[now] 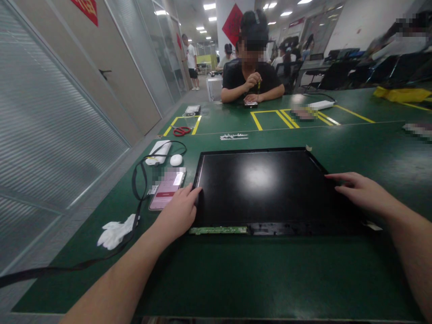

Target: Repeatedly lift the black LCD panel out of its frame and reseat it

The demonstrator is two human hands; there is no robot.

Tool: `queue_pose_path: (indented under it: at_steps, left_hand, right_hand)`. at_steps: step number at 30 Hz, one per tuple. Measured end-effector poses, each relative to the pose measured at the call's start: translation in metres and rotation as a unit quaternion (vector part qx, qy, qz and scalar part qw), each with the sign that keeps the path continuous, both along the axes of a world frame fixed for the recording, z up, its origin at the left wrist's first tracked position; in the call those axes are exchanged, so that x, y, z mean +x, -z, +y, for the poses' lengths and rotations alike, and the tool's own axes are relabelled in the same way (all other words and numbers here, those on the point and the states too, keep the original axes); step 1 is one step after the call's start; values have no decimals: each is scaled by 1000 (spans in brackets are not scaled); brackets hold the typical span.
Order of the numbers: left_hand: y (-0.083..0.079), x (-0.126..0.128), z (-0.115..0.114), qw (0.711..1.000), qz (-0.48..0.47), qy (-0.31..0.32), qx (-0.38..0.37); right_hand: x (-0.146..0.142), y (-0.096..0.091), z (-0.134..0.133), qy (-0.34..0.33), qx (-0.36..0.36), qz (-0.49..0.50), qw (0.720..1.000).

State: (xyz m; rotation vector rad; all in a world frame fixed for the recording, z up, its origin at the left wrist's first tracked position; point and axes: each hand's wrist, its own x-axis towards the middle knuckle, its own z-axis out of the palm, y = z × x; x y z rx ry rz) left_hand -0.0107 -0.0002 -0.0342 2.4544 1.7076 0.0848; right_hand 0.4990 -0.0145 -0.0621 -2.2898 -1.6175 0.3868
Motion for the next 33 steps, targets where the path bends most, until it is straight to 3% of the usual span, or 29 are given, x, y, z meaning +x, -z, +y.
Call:
queue_pose_path:
  at_steps: [14,18,21,24,27,30,33]
  left_hand:
    - [-5,-3,3,997,-74,-13,-9]
    - [-9,-5,4,978,-201,-53,-27]
    - [-11,-3,5,917,-379,-102,-63]
    - [-15,4,3,802,-560,-165,-130]
    - [-20,13,2,696,-654,-245,-168]
    - [-22,18,1,648,-681,-293,-173]
    - [-20,19,3,633,-686,-308,-183]
  right_hand:
    - [6,6,1,-4,2,-14,1000]
    - [10,10,1,0,14,-9,1000]
    - [11,10,1,10,11,0,1000]
    - [8,7,0,18,13,-3,1000]
    - [5,4,-1,15,13,-7,1000]
    - [3,3,-2,12,17,-2,1000]
    - [3,2,-2,12,21,-7,1000]
